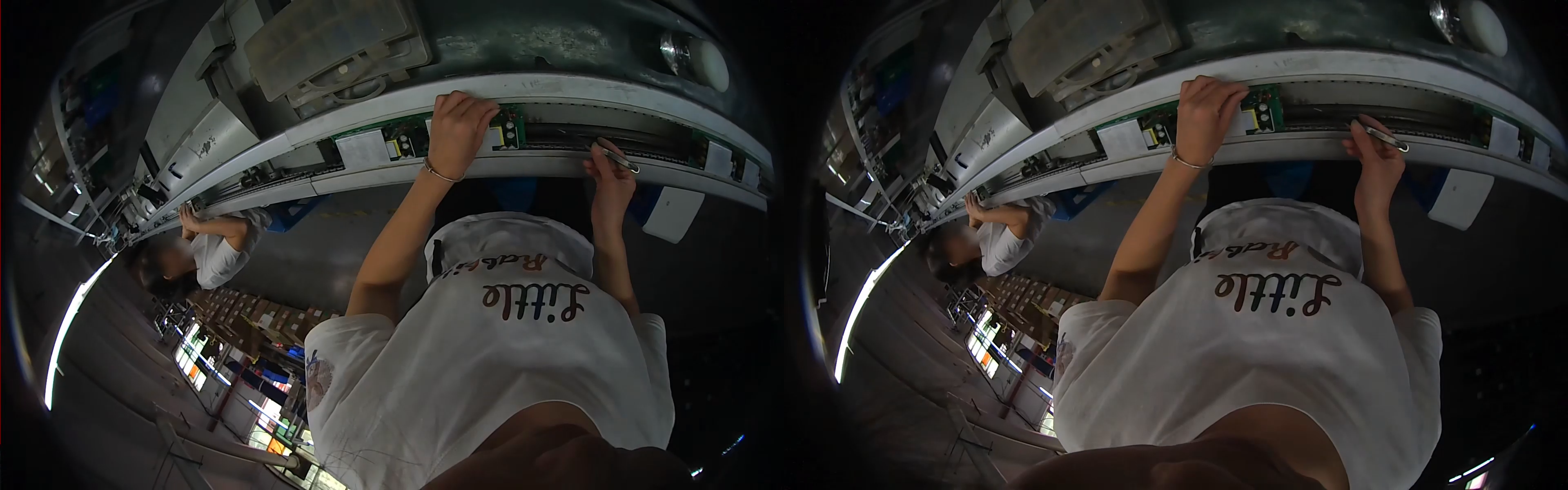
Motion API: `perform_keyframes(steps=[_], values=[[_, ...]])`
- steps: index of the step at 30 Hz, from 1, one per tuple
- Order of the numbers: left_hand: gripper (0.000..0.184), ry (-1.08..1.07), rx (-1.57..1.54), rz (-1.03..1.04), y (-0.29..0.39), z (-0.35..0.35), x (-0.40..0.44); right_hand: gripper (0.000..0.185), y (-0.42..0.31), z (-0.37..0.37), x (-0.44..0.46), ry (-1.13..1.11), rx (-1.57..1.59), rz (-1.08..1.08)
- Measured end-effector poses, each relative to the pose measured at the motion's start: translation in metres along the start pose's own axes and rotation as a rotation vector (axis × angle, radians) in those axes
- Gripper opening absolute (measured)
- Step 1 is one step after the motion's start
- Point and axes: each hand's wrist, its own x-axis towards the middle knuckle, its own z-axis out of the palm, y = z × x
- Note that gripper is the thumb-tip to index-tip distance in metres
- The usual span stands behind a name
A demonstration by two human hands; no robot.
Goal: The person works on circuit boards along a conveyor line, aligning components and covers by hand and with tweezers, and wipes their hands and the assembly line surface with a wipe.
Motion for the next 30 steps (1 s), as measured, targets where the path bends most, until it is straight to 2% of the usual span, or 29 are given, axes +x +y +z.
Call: perform_keyframes(steps=[13,26,30], values=[[0.012,-0.075,0.033,0.093,0.004,-0.004,0.008,0.027,0.002,-0.007,0.001,0.023,0.02,0.013],[0.009,-0.064,0.059,0.123,0.005,0.004,0.01,0.027,0.006,-0.009,0.002,0.014,-0.016,0.002],[0.014,-0.077,0.102,0.193,0.008,0.007,0.009,0.026,0.007,-0.011,0.003,0.01,-0.003,0.004]])
